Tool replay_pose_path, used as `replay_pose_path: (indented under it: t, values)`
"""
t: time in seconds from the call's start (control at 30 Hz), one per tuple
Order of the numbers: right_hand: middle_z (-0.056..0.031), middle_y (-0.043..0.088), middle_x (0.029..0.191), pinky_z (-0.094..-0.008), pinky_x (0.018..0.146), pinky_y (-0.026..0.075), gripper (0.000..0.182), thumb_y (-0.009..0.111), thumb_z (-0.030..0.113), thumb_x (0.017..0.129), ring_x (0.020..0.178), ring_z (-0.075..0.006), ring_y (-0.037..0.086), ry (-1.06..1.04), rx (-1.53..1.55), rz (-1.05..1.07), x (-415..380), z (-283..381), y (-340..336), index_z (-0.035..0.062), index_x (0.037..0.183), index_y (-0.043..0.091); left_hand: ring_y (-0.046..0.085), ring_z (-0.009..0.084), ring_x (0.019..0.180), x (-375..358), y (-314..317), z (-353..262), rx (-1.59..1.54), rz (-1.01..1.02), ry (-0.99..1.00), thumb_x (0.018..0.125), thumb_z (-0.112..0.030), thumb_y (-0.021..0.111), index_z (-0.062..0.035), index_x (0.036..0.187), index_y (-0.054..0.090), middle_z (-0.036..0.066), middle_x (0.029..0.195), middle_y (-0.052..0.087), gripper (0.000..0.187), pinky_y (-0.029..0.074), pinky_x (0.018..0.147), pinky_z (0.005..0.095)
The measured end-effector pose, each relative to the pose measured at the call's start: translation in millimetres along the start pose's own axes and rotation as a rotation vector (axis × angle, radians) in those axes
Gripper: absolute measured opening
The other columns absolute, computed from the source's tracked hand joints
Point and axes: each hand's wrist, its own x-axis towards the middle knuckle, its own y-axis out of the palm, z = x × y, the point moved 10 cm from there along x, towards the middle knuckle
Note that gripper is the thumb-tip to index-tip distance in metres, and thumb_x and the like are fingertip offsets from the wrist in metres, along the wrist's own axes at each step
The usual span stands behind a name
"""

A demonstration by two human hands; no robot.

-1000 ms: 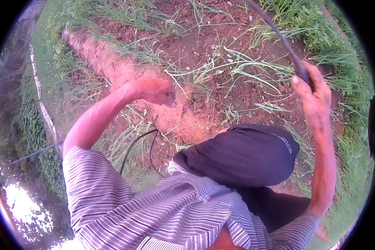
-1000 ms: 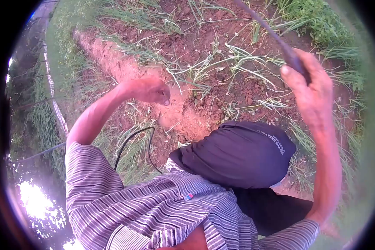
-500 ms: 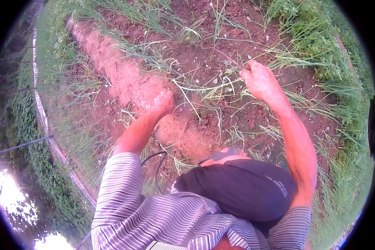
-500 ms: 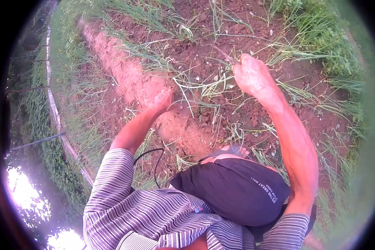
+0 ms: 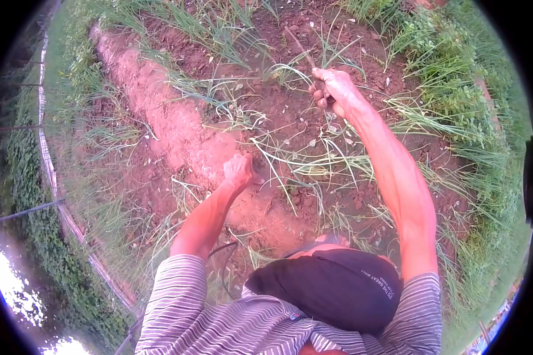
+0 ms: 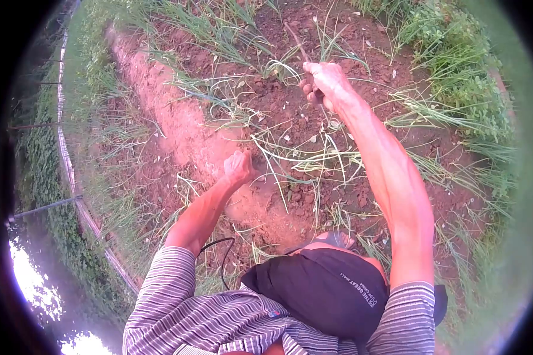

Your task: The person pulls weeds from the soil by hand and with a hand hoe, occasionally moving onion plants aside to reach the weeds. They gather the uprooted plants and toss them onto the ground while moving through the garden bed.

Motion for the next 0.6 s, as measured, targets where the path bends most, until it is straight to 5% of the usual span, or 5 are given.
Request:
replay_pose_path:
  t: [0.03,0.2,0.4,0.43,0.6]
  values:
    - [-0.0061,0.059,0.074,-0.0215,0.041,0.042,0.02,0.056,0.026,0.098,0.052,-0.0078,0.05,0.024,-0.01,0.0,7,-2,3,0.0056,0.095,0.054,0.065,0.0412,0.091,1,0,1,0.002,-0.005,-0.01,0.067,-0.032,0.08,-0.0025,0.096,0.063,0.024,0.096,0.065,0.045,0.052,0.076,0.0485]
    - [-0.0083,0.056,0.068,-0.028,0.038,0.042,0.038,0.046,0.034,0.098,0.048,-0.0142,0.05,0.069,-0.461,-0.11,27,-56,-29,-0.0028,0.097,0.057,0.066,0.0363,0.099,4,2,1,0.013,0.126,-0.071,0.053,-0.047,0.091,-0.0031,0.104,0.068,0.021,0.108,0.063,0.071,0.054,0.079,0.0445]
    - [-0.004,0.05,0.064,-0.0274,0.036,0.034,0.039,0.044,0.039,0.098,0.045,-0.0116,0.045,0.149,-0.378,-0.073,-16,-110,-58,0.0021,0.104,0.057,0.066,0.0366,0.097,3,3,-1,0.019,0.137,-0.07,0.052,-0.045,0.091,-0.0011,0.101,0.069,0.023,0.108,0.063,0.069,0.054,0.079,0.0439]
    - [0.0018,0.047,0.062,-0.0242,0.035,0.028,0.036,0.046,0.041,0.097,0.042,-0.0075,0.041,0.142,-0.389,-0.094,-22,-113,-63,0.0063,0.094,0.055,0.066,0.0374,0.097,2,2,-1,0.011,0.128,-0.055,0.052,-0.045,0.091,-0.0008,0.101,0.069,0.023,0.108,0.063,0.069,0.054,0.08,0.0439]
    - [0.0002,0.045,0.064,-0.0259,0.036,0.028,0.041,0.045,0.044,0.098,0.043,-0.0085,0.039,0.243,-0.298,-0.065,-53,-150,-80,0.0056,0.103,0.057,0.065,0.0386,0.098,1,2,-3,-0.006,0.107,-0.04,0.054,-0.044,0.09,-0.0005,0.103,0.066,0.024,0.108,0.062,0.07,0.053,0.082,0.0451]
